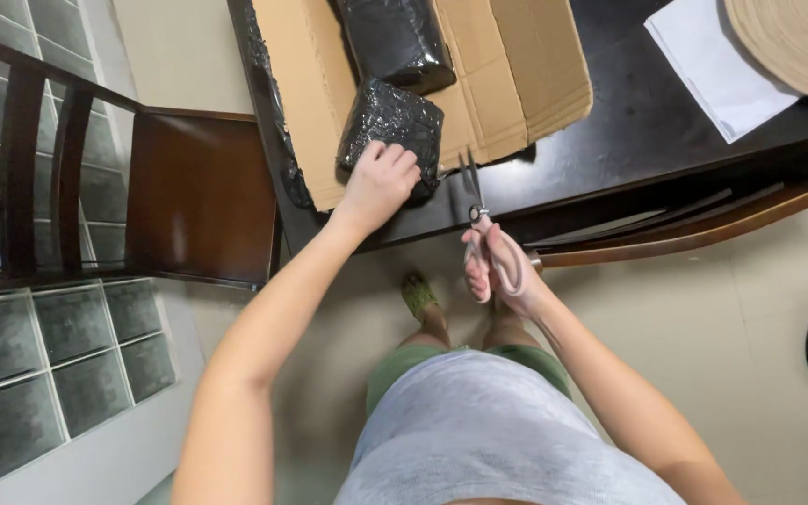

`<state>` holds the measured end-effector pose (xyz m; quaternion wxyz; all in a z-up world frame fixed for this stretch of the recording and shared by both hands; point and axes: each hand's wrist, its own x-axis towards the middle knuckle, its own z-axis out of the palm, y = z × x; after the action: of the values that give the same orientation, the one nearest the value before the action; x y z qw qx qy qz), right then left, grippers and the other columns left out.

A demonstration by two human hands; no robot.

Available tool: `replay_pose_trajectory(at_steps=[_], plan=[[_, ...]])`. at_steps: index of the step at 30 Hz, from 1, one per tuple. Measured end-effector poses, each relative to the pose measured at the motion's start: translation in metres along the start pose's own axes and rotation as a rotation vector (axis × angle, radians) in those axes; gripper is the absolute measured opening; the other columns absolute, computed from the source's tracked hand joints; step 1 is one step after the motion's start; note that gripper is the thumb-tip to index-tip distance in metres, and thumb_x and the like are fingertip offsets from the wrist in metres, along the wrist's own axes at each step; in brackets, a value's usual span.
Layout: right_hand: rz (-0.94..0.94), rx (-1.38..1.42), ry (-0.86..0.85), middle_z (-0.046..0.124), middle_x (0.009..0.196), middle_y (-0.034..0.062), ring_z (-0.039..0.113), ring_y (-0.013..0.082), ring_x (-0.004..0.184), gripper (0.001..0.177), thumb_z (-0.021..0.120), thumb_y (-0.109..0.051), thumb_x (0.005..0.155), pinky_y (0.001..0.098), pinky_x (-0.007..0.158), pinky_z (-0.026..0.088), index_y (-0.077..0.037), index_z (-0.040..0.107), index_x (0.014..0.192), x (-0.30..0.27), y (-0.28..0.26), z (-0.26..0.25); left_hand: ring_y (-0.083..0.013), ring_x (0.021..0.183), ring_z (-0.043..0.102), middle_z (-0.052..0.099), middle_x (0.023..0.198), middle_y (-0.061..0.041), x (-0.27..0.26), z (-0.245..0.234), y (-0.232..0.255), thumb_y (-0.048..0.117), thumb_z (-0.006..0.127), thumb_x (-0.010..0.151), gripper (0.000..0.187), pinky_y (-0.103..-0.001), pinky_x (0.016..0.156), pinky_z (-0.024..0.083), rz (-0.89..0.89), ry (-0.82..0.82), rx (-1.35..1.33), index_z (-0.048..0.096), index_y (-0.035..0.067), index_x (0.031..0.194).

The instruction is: The person moves a floor fan aside, then uses scissors to cut open a black plastic-wrapped package on a table, removes a cardboard box from the wrap, and proceeds to cut open the box and the black plastic items inside.

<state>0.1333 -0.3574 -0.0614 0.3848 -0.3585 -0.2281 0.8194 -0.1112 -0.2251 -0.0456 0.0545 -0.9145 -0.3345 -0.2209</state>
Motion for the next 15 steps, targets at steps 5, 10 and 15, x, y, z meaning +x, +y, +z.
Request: replay_pose_trajectory(at_steps=[5, 10, 15], plan=[[0.074, -0.019, -0.007, 0.051, 0.067, 0.0072, 0.050, 0.0175, 0.052, 0.068, 0.045, -0.067, 0.095, 0.0313, 0.046, 0.041, -0.005, 0.048, 0.123, -0.006, -0.012, 0.004, -0.0198, 0.090, 0.056, 0.055, 0.089, -0.003, 0.006, 0.004, 0.000, 0.017, 0.064, 0.083, 0.008, -0.034, 0.081, 0.045, 0.195, -0.121, 0.266, 0.066, 0.010, 0.083], [0.142, 0.005, -0.091, 0.052, 0.068, 0.0072, 0.047, 0.0149, 0.052, 0.066, 0.046, -0.066, 0.096, 0.0295, 0.045, 0.039, -0.006, 0.050, 0.123, -0.014, 0.005, 0.011, -0.0199, 0.092, 0.057, 0.055, 0.091, -0.003, 0.010, 0.011, -0.009, 0.016, 0.065, 0.087, 0.006, -0.034, 0.077, 0.044, 0.072, -0.099, 0.121, 0.063, 0.011, 0.084], [0.057, 0.080, -0.154, 0.049, 0.068, 0.0051, 0.048, 0.0150, 0.053, 0.065, 0.044, -0.065, 0.100, 0.0300, 0.047, 0.040, -0.005, 0.050, 0.124, -0.003, 0.021, 0.019, -0.0199, 0.092, 0.057, 0.054, 0.091, -0.004, 0.008, 0.017, -0.018, 0.023, 0.066, 0.097, 0.014, -0.033, 0.076, 0.044, 0.079, -0.001, 0.050, 0.061, 0.010, 0.093]])
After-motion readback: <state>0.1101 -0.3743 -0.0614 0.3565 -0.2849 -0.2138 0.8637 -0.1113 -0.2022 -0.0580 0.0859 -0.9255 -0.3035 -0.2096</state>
